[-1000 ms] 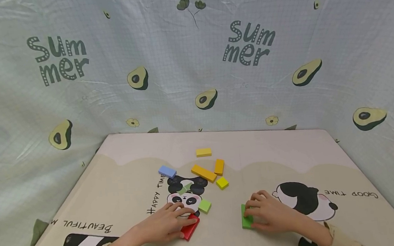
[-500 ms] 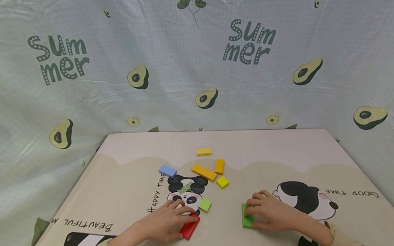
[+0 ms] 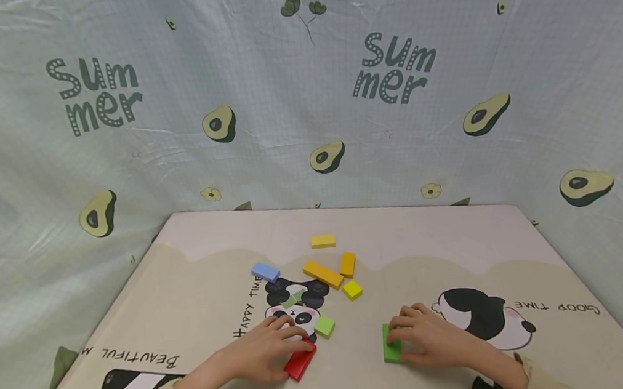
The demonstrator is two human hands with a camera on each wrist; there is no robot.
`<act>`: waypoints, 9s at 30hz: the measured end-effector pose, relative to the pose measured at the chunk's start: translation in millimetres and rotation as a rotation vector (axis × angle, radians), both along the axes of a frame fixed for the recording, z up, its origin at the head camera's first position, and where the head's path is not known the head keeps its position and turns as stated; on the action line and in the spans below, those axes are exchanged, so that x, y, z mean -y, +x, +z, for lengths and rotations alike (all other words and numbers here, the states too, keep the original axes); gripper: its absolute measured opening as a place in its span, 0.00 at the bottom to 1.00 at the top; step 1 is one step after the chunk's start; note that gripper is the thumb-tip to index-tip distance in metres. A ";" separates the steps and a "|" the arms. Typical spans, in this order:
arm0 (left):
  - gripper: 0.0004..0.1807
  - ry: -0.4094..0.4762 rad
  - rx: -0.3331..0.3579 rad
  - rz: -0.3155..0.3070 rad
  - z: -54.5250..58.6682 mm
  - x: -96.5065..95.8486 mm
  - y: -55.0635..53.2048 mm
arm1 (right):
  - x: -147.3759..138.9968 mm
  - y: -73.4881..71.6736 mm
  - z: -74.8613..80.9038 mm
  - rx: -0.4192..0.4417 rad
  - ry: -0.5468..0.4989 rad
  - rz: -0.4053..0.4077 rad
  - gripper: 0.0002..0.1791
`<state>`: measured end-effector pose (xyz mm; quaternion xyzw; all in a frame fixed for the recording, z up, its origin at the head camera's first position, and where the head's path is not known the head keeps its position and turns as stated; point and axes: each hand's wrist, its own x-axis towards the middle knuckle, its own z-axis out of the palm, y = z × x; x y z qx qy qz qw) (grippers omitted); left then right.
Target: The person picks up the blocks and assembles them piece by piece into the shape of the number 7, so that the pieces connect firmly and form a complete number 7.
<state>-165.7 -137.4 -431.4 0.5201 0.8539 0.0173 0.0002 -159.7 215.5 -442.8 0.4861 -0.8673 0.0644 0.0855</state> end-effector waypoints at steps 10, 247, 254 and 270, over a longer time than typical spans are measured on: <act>0.26 0.012 -0.007 0.004 0.2 0.8 1.1 | 0.5 -0.9 1.2 0.006 -0.007 0.007 0.12; 0.19 0.030 -0.214 0.026 -0.6 -126.0 -80.4 | 14.2 4.5 8.8 0.139 0.129 -0.350 0.24; 0.19 0.039 -0.224 0.049 -0.5 -109.1 -89.8 | 14.7 3.6 9.0 0.174 0.131 -0.356 0.25; 0.14 0.117 -0.284 0.096 -11.0 -82.3 -109.8 | 16.6 3.4 11.7 0.184 0.134 -0.350 0.24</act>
